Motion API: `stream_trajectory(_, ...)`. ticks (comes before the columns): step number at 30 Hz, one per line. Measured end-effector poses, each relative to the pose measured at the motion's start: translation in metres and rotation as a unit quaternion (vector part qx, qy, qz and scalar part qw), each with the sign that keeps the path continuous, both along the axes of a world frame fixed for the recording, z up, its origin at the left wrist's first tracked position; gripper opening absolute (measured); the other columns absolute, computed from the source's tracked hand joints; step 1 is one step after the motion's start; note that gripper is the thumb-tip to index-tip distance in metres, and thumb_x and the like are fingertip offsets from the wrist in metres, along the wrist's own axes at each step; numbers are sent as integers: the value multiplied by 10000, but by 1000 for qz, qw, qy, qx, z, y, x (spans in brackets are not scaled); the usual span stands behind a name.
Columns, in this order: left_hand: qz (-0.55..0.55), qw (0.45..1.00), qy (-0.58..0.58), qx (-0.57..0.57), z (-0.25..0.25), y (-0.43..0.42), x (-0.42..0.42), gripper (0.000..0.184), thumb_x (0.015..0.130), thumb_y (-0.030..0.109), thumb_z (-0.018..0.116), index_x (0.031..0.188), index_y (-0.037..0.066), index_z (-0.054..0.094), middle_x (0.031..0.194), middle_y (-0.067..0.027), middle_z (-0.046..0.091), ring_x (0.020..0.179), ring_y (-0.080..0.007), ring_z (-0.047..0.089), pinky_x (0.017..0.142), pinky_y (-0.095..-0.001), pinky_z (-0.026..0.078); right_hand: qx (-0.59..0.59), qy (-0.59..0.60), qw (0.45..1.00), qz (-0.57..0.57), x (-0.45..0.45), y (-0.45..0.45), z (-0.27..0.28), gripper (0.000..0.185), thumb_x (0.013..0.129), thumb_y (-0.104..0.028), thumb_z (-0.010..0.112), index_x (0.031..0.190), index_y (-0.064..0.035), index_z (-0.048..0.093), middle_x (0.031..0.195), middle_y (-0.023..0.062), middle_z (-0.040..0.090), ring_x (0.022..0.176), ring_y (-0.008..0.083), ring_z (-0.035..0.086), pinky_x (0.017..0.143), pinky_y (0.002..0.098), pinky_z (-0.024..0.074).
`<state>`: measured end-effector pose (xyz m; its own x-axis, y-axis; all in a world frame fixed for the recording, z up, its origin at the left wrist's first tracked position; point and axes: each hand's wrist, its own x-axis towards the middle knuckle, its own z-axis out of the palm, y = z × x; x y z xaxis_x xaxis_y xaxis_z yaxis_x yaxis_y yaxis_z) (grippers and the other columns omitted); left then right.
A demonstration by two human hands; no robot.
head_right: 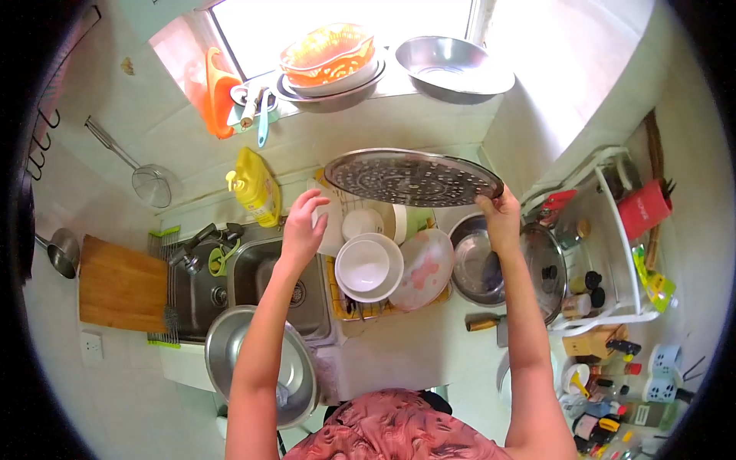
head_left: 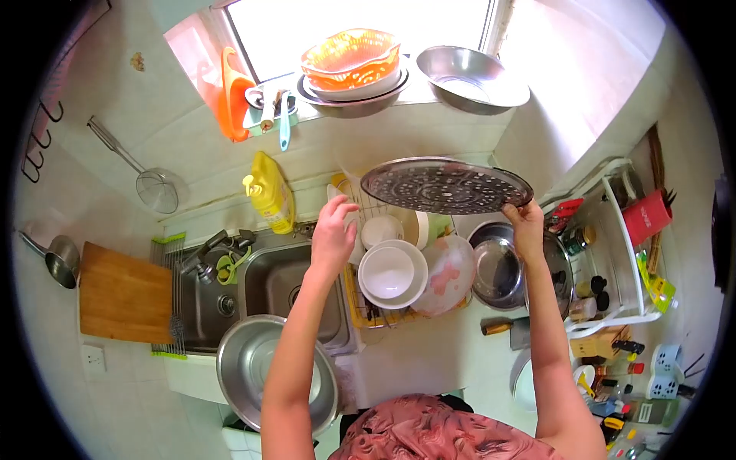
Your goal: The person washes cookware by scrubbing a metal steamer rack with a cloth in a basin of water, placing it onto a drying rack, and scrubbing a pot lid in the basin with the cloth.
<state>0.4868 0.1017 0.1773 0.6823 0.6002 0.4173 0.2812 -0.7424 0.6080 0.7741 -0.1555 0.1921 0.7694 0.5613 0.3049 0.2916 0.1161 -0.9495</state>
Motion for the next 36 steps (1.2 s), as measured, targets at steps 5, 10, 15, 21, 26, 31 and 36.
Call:
stream_trajectory(5, -40, 994, 50, 84, -38, 45, 61, 266, 759, -58, 607, 1006, -3, 690, 1410, -211, 509, 1365, -401, 426, 1117, -489, 385, -27, 64, 997, 24, 24, 7, 1, 294, 888, 49, 645, 1169, -37, 637, 1042, -9, 683, 917, 92, 606, 849, 278, 494)
stream_trajectory(10, -35, 972, 159, 168, -59, 69, 93, 264, 777, -47, 569, 995, 18, 703, 1386, -177, 539, 1394, -343, 397, 1136, -508, 335, -17, 137, 990, 1, 44, 10, -19, 251, 940, -26, 638, 1189, -55, 615, 1063, -12, 669, 934, 109, 622, 829, 284, 530)
stream_trajectory(15, -74, 980, 151, 109, -62, 76, 96, 270, 757, -76, 567, 962, 28, 708, 1119, -121, 658, 1207, -303, 532, 1041, -488, 390, 40, 61, 994, -84, 56, 39, -19, 220, 941, -3, 620, 1158, -36, 610, 1037, -2, 648, 928, 103, 598, 838, 277, 512)
stream_trajectory(21, -57, 998, -11, 34, -40, 18, 55, 234, 718, -124, 605, 885, 18, 687, 987, -124, 660, 1021, -315, 611, 923, -423, 481, 39, -64, 994, -85, 68, 112, 2, 185, 905, 5, 657, 1086, 0, 622, 952, 12, 652, 888, 97, 574, 791, 261, 472)
stream_trajectory(26, -20, 999, -25, -33, -15, -27, 12, 232, 707, -150, 616, 855, 20, 670, 951, -119, 649, 1002, -313, 619, 894, -416, 496, -38, -161, 986, -10, 94, 179, -16, 203, 879, -2, 682, 1065, -5, 600, 880, 70, 651, 829, 130, 573, 789, 277, 473)
stream_trajectory(31, 21, 998, -34, -50, -11, -45, -6, 211, 702, -157, 652, 827, 13, 670, 921, -112, 656, 947, -306, 646, 851, -400, 521, -150, -146, 977, 48, 108, 233, -46, 222, 904, 15, 659, 1100, 2, 556, 938, 41, 642, 884, 136, 574, 833, 291, 477)
stream_trajectory(36, 46, 996, -27, -77, -9, -53, -13, 202, 707, -149, 662, 826, 14, 675, 918, -110, 662, 950, -302, 650, 911, -422, 508, -156, -126, 977, 72, 111, 260, -82, 325, 891, -23, 683, 1183, -1, 543, 1068, 178, 677, 996, 274, 640, 896, 357, 482)
